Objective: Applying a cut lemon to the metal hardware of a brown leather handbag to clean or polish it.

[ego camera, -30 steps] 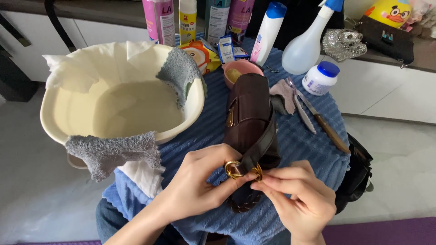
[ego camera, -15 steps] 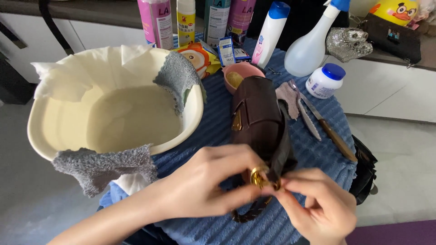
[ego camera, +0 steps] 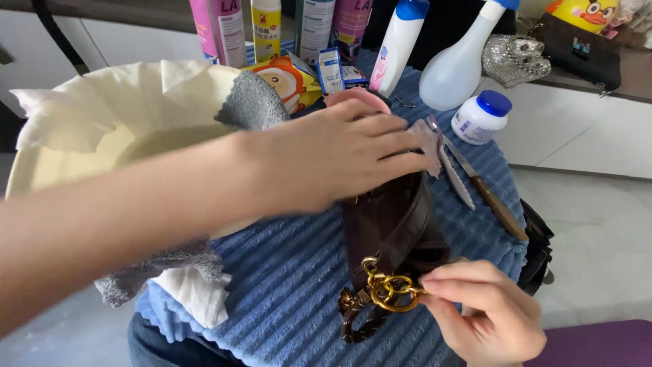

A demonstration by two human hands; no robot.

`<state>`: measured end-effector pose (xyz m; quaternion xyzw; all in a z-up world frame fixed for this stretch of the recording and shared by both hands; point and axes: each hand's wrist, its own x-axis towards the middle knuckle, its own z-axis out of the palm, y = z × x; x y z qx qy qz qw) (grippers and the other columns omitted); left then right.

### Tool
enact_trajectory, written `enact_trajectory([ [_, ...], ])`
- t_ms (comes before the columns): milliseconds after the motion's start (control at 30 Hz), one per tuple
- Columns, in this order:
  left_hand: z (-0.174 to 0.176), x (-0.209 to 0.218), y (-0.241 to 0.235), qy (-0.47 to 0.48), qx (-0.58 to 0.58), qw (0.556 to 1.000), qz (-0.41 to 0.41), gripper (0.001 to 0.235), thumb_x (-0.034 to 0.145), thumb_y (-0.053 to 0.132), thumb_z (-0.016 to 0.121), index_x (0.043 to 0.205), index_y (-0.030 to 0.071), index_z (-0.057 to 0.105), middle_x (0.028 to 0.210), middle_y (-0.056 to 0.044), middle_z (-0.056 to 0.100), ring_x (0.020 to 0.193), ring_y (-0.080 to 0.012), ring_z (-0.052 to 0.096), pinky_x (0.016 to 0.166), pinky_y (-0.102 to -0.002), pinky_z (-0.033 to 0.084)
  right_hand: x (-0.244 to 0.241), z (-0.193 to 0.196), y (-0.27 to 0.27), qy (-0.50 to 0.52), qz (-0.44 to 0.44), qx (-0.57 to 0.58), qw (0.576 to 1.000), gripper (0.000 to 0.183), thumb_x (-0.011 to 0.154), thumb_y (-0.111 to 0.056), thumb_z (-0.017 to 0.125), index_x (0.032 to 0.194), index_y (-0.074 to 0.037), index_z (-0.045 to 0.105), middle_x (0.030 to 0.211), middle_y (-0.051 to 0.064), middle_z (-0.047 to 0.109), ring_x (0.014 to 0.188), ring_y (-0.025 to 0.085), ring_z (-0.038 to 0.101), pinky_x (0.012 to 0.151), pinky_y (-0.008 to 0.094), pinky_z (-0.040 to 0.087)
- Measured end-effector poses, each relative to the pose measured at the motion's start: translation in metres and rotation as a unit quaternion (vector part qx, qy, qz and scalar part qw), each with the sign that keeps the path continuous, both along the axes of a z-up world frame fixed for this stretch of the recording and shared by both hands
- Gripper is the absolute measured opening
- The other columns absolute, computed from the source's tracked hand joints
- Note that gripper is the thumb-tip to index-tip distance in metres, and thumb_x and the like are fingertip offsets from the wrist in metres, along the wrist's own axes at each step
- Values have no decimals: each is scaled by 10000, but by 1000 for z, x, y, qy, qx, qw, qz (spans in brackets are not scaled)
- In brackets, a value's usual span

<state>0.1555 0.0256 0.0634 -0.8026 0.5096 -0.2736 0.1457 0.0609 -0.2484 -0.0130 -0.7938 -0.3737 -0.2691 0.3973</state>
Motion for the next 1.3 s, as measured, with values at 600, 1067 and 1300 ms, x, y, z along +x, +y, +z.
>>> enact_trajectory([
  [600, 43, 50, -13, 183, 158, 970, 15, 520, 718, 258, 880, 1098, 203, 530, 817, -54, 740, 803, -365, 695, 903, -558, 406, 38, 19, 19, -74, 89, 31, 993, 137, 775, 15, 795, 874, 5, 701, 872, 172, 738, 622, 129, 722, 520, 176, 562],
  [1067, 43, 66, 22, 150, 212, 957, 132, 946, 757, 378, 863, 1530, 325, 321, 1230, 29, 615, 832, -361, 722, 855, -485, 418, 103, 34, 34, -78, 219, -54, 971, 143, 831, -1, 800, 946, -13, 715, 943, 127, 746, 829, 209, 776, 784, 253, 672],
  [1300, 12, 45, 41, 3, 117, 983, 145, 483, 880, 191, 670, 1352, 189, 566, 1313, -28, 653, 1137, -281, 642, 865, -434, 499, 112, 24, 35, -70, 244, -36, 967, 137, 848, -55, 787, 961, -39, 711, 928, 119, 745, 799, 188, 771, 743, 243, 668],
])
